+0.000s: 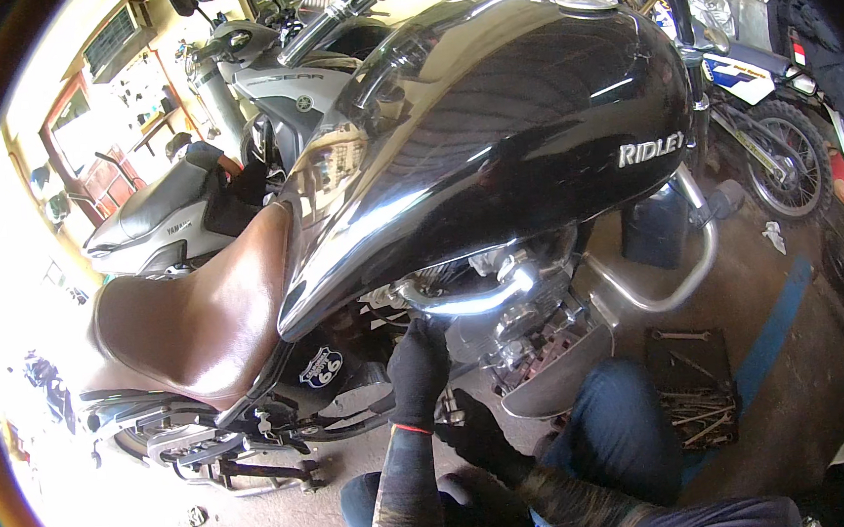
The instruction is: The person kneels beside a black Ridley motorcycle and uses a wrench to tighten bolts on the engine area. They repeatedly adjust the wrench and reposition their hands to work on different fasteners near the engine and exhaust.
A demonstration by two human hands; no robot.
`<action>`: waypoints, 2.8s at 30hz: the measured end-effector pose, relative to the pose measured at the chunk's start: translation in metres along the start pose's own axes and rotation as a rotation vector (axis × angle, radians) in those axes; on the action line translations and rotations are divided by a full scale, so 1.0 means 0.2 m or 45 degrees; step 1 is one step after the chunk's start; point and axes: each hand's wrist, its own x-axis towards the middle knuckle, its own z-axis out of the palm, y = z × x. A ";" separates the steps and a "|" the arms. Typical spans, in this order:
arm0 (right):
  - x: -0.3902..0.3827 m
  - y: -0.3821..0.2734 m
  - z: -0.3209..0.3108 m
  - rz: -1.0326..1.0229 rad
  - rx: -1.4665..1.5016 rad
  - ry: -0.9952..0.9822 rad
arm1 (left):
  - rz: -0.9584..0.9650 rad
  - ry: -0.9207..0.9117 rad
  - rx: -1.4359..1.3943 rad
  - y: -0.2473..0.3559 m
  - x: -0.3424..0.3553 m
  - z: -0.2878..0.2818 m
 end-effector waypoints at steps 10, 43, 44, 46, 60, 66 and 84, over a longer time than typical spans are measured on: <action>0.06 0.03 -0.03 -0.371 -0.715 0.083 | -0.121 -0.050 0.047 0.04 0.00 -0.03; 0.07 0.00 -0.05 0.032 0.403 -0.274 | -0.241 0.177 -0.440 -0.02 0.04 0.10; 0.07 -0.02 -0.05 0.007 0.337 -0.247 | -0.276 0.135 -0.393 0.00 0.04 0.08; 0.05 -0.07 -0.07 -0.148 -0.227 -0.166 | -0.305 0.164 -0.272 0.03 0.02 0.05; 0.01 -0.01 -0.12 -0.756 -0.528 0.088 | -0.281 0.194 -0.308 0.06 -0.06 0.05; -0.02 0.00 -0.12 -0.700 -0.648 0.130 | -0.148 0.127 -0.394 0.04 -0.04 0.01; -0.55 0.83 -0.15 0.081 -0.567 -0.890 | -0.308 -0.018 -0.695 -0.07 -0.01 0.02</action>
